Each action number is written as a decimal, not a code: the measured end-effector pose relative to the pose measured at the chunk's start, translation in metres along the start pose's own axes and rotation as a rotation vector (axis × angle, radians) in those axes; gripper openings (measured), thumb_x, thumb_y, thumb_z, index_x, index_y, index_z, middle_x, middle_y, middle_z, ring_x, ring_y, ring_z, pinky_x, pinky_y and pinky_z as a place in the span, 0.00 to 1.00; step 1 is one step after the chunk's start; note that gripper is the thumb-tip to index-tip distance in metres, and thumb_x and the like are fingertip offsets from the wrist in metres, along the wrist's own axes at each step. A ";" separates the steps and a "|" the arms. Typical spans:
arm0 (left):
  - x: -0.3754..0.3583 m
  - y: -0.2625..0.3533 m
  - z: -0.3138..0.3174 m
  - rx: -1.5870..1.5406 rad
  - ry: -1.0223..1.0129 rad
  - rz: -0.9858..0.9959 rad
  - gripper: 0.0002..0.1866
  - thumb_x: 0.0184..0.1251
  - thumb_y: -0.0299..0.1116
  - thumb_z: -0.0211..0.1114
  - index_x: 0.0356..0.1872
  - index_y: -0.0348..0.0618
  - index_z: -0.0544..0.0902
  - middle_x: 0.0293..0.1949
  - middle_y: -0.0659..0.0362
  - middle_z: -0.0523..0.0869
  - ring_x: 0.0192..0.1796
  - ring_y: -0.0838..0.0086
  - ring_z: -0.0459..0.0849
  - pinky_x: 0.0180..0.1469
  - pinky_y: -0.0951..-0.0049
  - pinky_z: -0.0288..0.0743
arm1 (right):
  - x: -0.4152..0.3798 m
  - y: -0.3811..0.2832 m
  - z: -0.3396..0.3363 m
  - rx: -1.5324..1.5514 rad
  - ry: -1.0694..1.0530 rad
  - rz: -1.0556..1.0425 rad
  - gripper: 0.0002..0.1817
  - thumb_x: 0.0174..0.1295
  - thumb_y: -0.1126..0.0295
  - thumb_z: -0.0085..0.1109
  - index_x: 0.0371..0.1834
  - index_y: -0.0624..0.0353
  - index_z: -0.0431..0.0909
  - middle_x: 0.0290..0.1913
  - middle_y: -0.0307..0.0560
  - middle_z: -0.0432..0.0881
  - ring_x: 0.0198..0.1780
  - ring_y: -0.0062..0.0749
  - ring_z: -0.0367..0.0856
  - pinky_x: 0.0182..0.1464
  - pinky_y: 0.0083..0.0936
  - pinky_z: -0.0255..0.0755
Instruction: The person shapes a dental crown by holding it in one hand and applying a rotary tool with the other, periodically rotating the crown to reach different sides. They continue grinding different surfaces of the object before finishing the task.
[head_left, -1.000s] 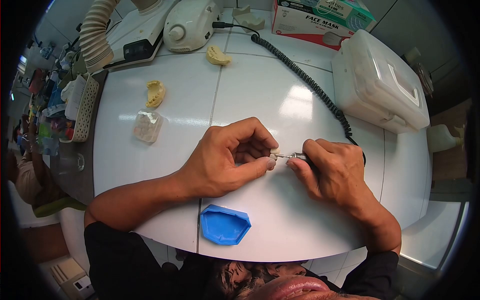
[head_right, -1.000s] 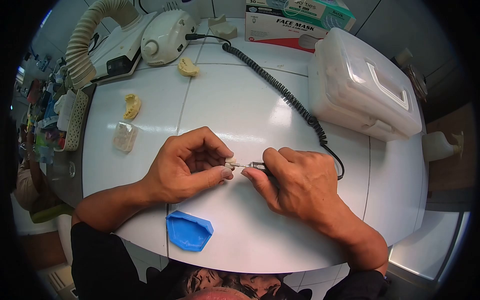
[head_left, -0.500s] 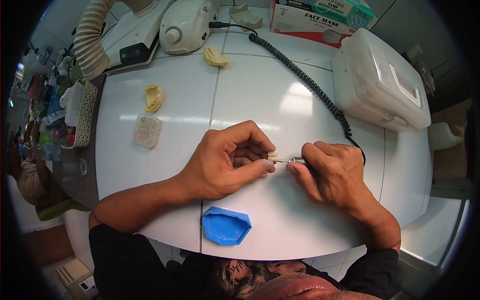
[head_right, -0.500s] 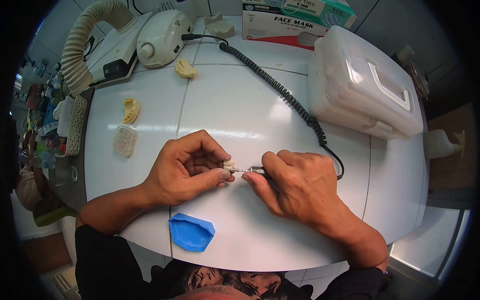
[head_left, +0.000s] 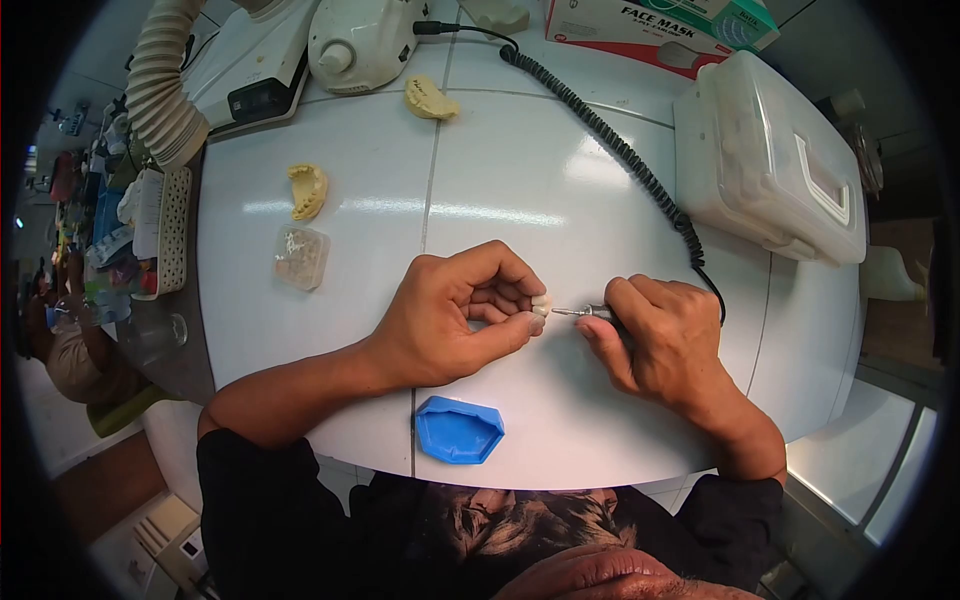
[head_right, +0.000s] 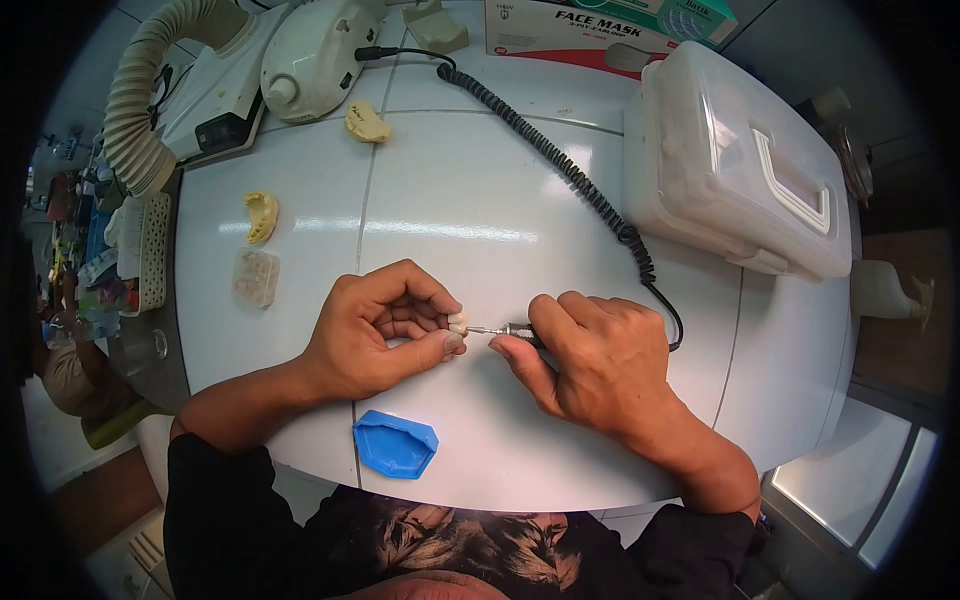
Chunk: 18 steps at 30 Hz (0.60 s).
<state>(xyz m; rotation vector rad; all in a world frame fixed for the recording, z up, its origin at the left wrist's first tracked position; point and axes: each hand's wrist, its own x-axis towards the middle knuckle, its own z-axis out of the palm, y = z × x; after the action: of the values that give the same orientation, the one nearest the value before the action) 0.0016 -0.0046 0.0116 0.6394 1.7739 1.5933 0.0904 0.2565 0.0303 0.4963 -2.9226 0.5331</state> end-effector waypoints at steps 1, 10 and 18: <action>0.000 0.000 0.000 0.001 -0.003 -0.012 0.13 0.75 0.18 0.75 0.56 0.30 0.85 0.47 0.53 0.93 0.52 0.76 0.97 0.56 0.79 0.92 | 0.000 0.000 0.000 -0.002 0.001 0.000 0.25 0.73 0.50 0.77 0.27 0.52 0.76 0.20 0.41 0.75 0.18 0.40 0.78 0.23 0.36 0.68; 0.001 0.002 -0.001 0.095 0.002 0.046 0.13 0.72 0.18 0.78 0.53 0.29 0.87 0.42 0.57 0.94 0.45 0.83 0.94 0.49 0.83 0.89 | 0.006 0.000 -0.002 -0.040 -0.041 -0.011 0.27 0.72 0.45 0.78 0.27 0.52 0.75 0.21 0.39 0.71 0.17 0.36 0.74 0.23 0.34 0.68; 0.000 0.002 -0.001 0.085 -0.005 0.057 0.12 0.72 0.18 0.77 0.53 0.29 0.87 0.42 0.56 0.94 0.44 0.83 0.94 0.48 0.83 0.89 | 0.007 -0.001 -0.002 -0.040 -0.052 -0.008 0.28 0.71 0.45 0.78 0.28 0.52 0.76 0.21 0.38 0.71 0.17 0.35 0.74 0.23 0.33 0.68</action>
<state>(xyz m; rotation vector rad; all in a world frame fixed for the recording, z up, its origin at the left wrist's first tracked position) 0.0003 -0.0048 0.0134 0.7391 1.8427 1.5593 0.0846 0.2547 0.0341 0.5250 -2.9730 0.4671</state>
